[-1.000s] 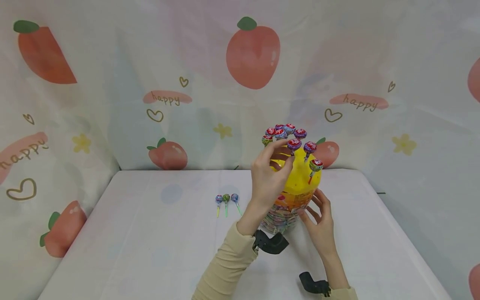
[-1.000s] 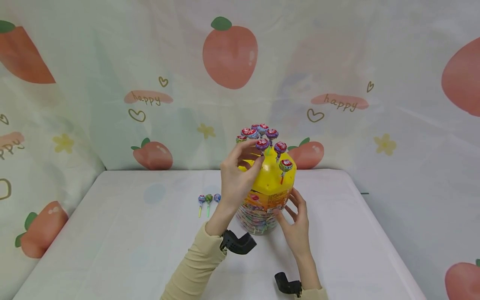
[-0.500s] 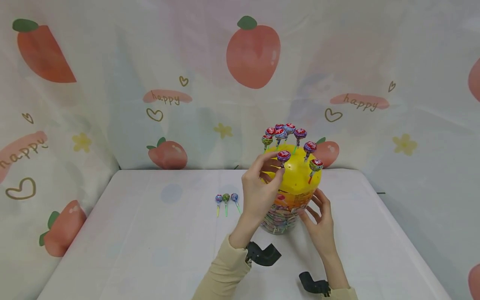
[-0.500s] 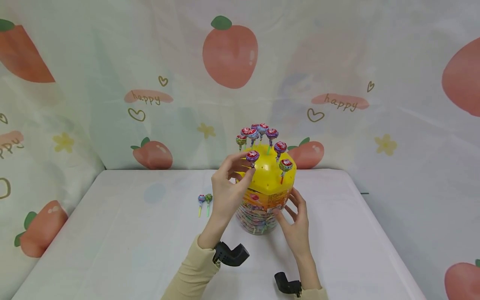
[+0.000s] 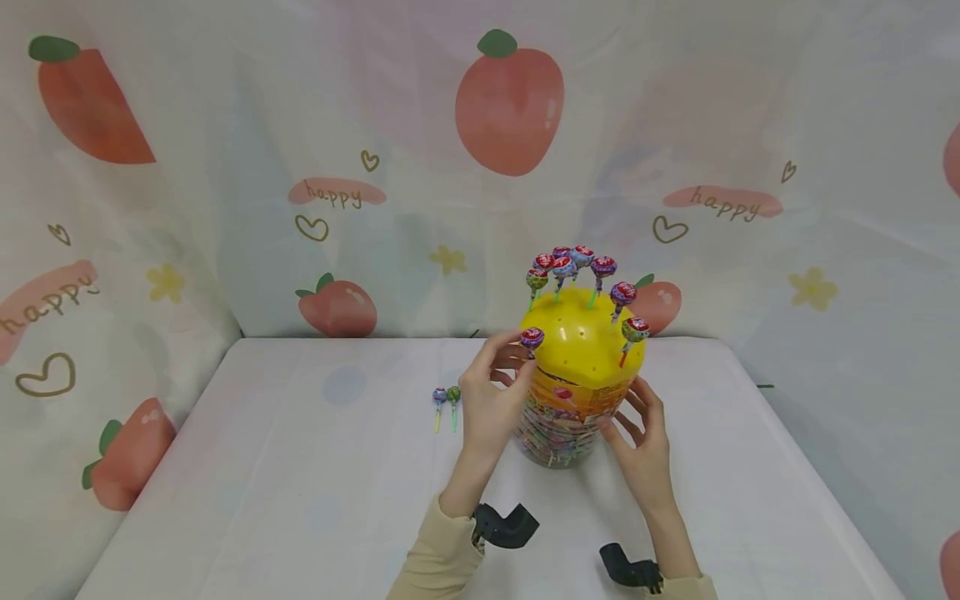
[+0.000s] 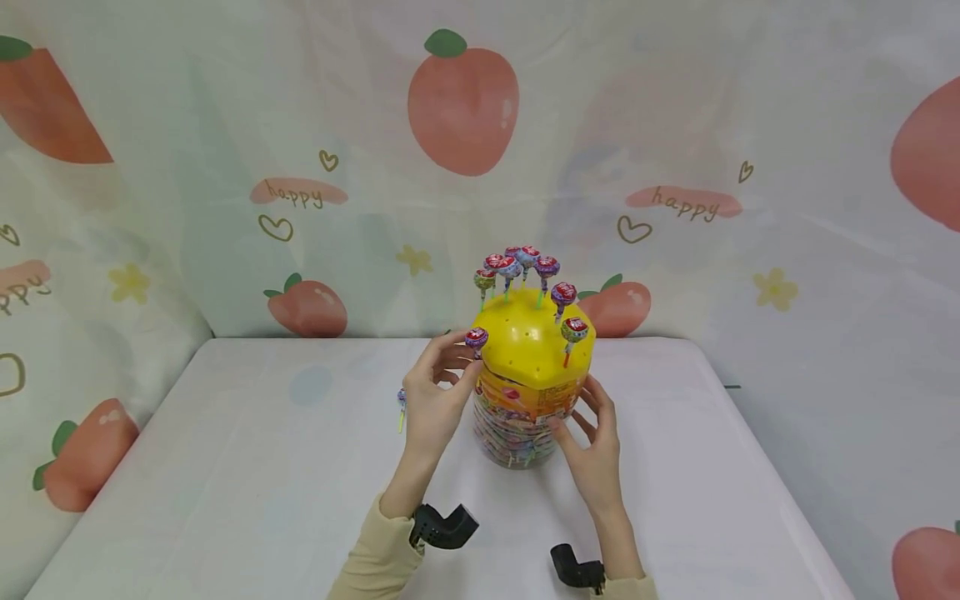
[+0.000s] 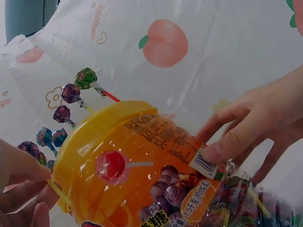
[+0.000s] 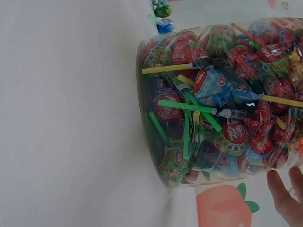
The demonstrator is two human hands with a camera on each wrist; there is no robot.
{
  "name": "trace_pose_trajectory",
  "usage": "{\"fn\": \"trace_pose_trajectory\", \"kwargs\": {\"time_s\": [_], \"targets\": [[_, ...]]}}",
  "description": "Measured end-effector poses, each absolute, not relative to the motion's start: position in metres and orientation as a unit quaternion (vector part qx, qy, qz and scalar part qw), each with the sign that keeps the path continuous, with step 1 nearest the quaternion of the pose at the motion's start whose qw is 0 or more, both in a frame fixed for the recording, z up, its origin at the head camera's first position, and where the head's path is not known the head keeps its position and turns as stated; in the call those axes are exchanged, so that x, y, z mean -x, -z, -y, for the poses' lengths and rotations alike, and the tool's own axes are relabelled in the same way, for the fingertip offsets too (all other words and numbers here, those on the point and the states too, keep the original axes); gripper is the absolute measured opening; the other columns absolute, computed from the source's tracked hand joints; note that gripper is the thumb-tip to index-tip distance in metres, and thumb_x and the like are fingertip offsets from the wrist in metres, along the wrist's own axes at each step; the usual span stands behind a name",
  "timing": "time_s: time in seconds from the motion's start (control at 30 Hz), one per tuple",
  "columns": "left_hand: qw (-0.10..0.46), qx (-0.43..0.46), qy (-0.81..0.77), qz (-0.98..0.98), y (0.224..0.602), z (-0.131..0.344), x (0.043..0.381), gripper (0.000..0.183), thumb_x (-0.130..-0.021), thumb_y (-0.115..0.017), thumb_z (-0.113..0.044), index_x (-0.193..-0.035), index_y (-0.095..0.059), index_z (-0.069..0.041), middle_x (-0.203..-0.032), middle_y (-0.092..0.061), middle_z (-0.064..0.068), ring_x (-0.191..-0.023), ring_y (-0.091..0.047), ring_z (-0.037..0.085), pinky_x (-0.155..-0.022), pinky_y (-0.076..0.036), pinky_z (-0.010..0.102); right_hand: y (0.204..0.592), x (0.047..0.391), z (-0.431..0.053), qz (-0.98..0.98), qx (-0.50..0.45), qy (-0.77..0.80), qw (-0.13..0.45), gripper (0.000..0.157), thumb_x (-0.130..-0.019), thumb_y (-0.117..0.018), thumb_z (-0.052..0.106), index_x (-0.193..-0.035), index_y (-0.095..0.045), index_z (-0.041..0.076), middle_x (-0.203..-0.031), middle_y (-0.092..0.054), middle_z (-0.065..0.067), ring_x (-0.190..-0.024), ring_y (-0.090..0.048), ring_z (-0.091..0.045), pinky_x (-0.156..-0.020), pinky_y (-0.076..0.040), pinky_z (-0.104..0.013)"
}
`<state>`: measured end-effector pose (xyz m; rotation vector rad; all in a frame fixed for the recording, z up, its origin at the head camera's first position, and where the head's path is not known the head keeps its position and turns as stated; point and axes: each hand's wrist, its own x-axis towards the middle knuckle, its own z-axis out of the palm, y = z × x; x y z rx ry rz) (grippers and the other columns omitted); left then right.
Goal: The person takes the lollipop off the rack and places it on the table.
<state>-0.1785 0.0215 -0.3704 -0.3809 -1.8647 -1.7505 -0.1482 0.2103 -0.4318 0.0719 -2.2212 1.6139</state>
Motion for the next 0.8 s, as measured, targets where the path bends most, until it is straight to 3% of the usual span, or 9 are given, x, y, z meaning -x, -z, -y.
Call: {"fn": "trace_pose_trajectory", "kwargs": {"time_s": [0.2, 0.53, 0.8], "targets": [[0.261, 0.104, 0.648, 0.708, 0.387, -0.013, 0.182, 0.033, -0.078, -0.067, -0.002, -0.11, -0.061, -0.005, -0.088, -0.068, 0.015, -0.076, -0.063, 0.026, -0.058, -0.046, 0.021, 0.429, 0.147, -0.209, 0.796, -0.02, -0.573, 0.194, 0.071, -0.083, -0.06, 0.001, -0.142, -0.024, 0.016, -0.141, -0.033, -0.004, -0.123, -0.035, 0.0, -0.098, -0.039, -0.014], [0.255, 0.053, 0.639, 0.724, 0.409, 0.006, 0.186, 0.032, -0.077, -0.07, -0.007, -0.107, -0.062, -0.015, -0.086, -0.069, 0.007, -0.073, -0.064, 0.017, -0.059, -0.048, 0.023, 0.446, 0.155, -0.217, 0.791, -0.041, -0.576, 0.203, 0.074, -0.082, -0.062, 0.0, -0.142, -0.024, 0.02, -0.141, -0.033, 0.0, -0.124, -0.035, -0.001, -0.096, -0.039, -0.011], [0.229, 0.014, 0.647, 0.727, 0.424, 0.018, 0.19, 0.035, -0.076, -0.07, -0.005, -0.109, -0.062, -0.012, -0.089, -0.069, 0.011, -0.077, -0.064, 0.022, -0.061, -0.047, 0.02, 0.431, 0.147, -0.209, 0.79, -0.034, -0.579, 0.201, 0.072, -0.082, -0.061, -0.002, -0.142, -0.024, 0.013, -0.141, -0.033, -0.004, -0.123, -0.035, 0.0, -0.096, -0.039, -0.011]]}}
